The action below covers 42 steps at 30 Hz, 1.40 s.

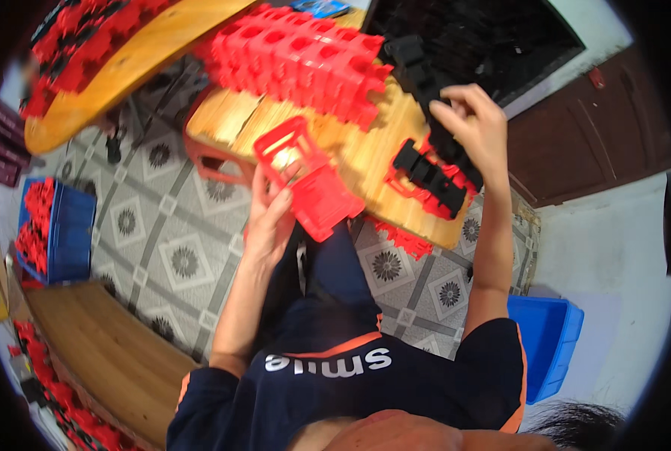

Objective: Assembling plastic chassis components into red toy car body frames.

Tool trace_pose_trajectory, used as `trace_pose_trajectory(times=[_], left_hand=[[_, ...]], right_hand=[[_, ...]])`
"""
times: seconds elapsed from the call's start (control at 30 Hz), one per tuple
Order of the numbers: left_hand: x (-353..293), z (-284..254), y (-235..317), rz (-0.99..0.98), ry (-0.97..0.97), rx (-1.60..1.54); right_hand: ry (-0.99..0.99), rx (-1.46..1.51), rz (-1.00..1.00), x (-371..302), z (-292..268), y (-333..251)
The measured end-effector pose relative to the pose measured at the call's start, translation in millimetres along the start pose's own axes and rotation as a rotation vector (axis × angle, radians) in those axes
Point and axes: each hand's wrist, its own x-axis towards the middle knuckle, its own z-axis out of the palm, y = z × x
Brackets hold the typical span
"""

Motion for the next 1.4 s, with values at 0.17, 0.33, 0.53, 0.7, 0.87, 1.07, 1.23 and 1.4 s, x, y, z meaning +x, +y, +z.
trace_pose_trajectory(times=[0.17, 0.33, 0.53, 0.7, 0.87, 1.07, 1.23, 1.4], left_hand=[[-6.4, 0.5, -4.3, 0.005, -0.041, 0.014], [-17.0, -0.1, -3.5, 0.048, -0.007, 0.055], [-24.1, 3.9, 3.1, 0.056, -0.023, 0.047], [-22.2, 0.7, 1.5, 0.059, -0.063, 0.016], [-26.0, 12.4, 9.0, 0.063, -0.031, 0.107], [-27.6, 20.6, -16.8, 0.044, -0.054, 0.365], [-34.9, 5.4, -38.7, 0.207, 0.076, 0.470], [-25.5, 32.3, -34.6, 0.188, 0.128, 0.207]], right_hand=[[-0.155, 0.172, 0.103, -80.8, 34.7, -95.5], [-0.122, 0.158, 0.062, -106.7, 65.7, -112.9], [-0.136, 0.113, 0.029, -111.1, 75.2, -125.6], [-0.120, 0.077, -0.024, -115.6, 87.0, -123.6], [-0.271, 0.250, -0.006, -113.0, 90.1, -113.3], [-0.090, 0.734, 0.348, -113.8, 128.4, -82.9], [-0.287, 0.489, 0.253, -116.2, 111.7, -87.1], [-0.347, 0.534, 0.310, -153.9, 82.3, -83.0]])
